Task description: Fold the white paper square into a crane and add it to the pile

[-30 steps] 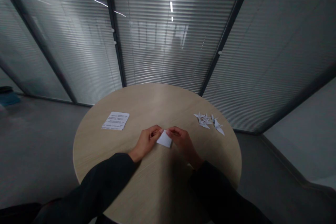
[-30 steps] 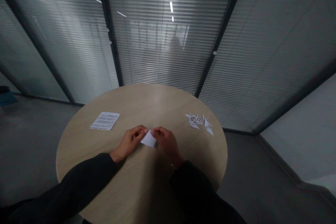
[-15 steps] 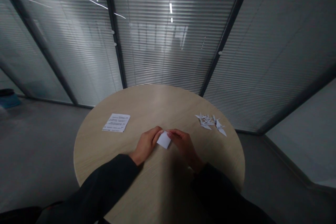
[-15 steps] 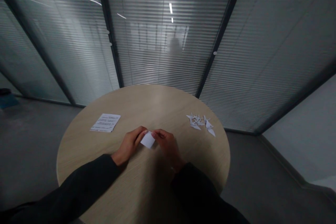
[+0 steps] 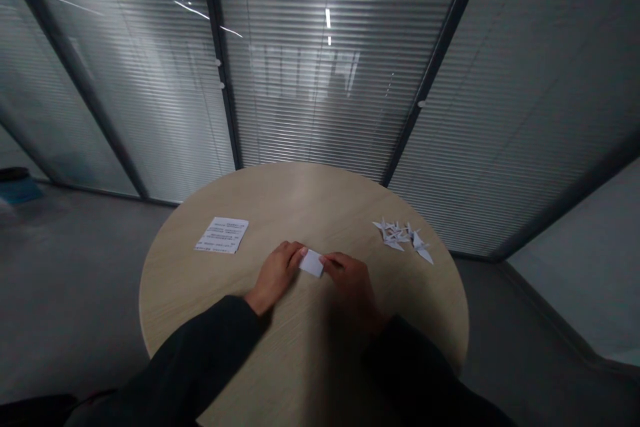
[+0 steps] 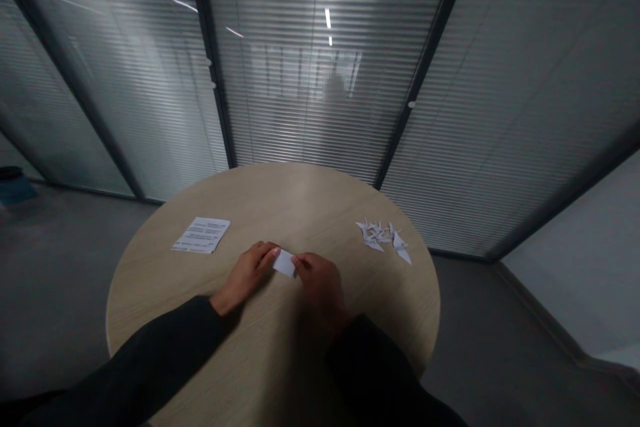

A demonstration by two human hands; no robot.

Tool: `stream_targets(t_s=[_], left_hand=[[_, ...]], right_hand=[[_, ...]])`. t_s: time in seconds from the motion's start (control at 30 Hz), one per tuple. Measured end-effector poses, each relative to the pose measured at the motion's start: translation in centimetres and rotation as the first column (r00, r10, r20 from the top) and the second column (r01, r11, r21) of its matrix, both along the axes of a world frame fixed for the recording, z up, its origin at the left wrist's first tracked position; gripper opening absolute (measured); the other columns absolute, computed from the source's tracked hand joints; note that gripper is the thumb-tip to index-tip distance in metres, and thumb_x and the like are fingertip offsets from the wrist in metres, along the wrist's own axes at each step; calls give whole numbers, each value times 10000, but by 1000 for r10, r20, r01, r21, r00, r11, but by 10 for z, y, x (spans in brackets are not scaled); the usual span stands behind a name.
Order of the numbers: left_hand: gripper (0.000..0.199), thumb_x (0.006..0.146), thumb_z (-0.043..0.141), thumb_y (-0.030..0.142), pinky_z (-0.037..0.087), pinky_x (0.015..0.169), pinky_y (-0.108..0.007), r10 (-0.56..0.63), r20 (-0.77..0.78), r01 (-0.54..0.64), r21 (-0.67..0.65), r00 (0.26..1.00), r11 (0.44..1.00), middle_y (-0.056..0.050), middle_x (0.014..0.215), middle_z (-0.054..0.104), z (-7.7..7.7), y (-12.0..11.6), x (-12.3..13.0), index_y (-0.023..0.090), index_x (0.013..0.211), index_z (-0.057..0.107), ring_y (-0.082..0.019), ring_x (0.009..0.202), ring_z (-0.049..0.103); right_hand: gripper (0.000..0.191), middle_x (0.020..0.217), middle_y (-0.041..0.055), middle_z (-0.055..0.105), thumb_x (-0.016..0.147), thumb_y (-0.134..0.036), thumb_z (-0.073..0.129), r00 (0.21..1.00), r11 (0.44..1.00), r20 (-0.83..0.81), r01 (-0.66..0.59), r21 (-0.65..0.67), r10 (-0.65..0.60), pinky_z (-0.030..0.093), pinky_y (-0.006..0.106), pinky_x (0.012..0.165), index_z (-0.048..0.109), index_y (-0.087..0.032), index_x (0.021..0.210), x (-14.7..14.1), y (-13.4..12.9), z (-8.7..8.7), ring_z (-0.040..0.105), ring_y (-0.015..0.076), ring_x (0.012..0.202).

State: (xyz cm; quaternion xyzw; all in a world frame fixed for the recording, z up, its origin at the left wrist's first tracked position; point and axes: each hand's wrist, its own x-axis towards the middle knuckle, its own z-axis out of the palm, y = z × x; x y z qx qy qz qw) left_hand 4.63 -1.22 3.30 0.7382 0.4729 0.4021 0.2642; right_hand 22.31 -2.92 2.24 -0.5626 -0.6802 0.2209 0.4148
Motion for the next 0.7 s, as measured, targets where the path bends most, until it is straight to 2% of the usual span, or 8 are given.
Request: stream_targets(t_s=[0.07,0.13,0.2,0.3,0.37,0.47,0.57,0.7], left_hand=[[311,890,449,405,448,727,-322,12,71,-9,-51,997,999,-67,784,630,-3,2,1,167,832,640,-198,762,581],[351,873,469,460,470,650,-309,-1,203,39,-185,979,982,-59,752,620,-5,3,2,152,857,638,-182,694,582],[416,838,510,526,490,608,-296,-31,356,143,-293,934,945,-63,769,626,-7,4,3,134,888,640,-173,680,592],[487,763,620,562,533,688,-321,-62,538,290,-352,841,890,-102,955,656,-7,2,6,121,967,656,-196,824,621],[503,732,680,539,539,754,-352,-70,603,366,-383,794,848,-119,1068,650,-4,-1,6,124,1014,662,-206,893,622],[487,744,701,497,520,829,-374,-94,653,466,-425,751,776,-128,1074,661,4,-7,4,118,1049,671,-199,904,629],[465,764,697,469,502,853,-370,-103,690,530,-443,716,723,-124,1065,671,12,-8,-1,126,1077,671,-198,914,630],[345,780,690,394,471,794,-303,-133,642,529,-477,755,701,-84,960,686,15,-5,-8,142,1016,694,-164,852,614]], right_hand=[[231,864,75,731,900,-300,509,990,986,142,-20,167,-4,491,307,745,712,-193,873,-1,-3,0,662,204,793],[247,893,85,726,932,-267,467,965,952,264,-91,291,11,487,314,781,701,-188,914,-2,-6,-1,654,204,833],[253,898,84,723,948,-249,450,938,924,346,-157,347,30,484,323,796,695,-190,924,-2,-7,-2,643,206,848],[234,868,73,723,936,-260,486,929,912,360,-221,345,89,474,347,798,706,-216,871,-1,-8,-2,628,215,833],[204,840,62,723,902,-296,543,956,925,259,-216,314,136,468,356,798,715,-237,809,-2,-7,0,624,218,818],[164,791,40,719,809,-371,642,993,979,-23,-107,172,112,473,338,760,715,-246,732,-3,-6,2,630,208,770],[213,735,27,713,728,-432,687,961,996,-268,-80,-48,65,472,300,672,718,-222,723,-3,-3,5,629,191,698],[260,677,26,689,683,-446,684,893,987,-447,-107,-120,43,450,276,601,710,-188,697,0,2,10,598,175,638]])
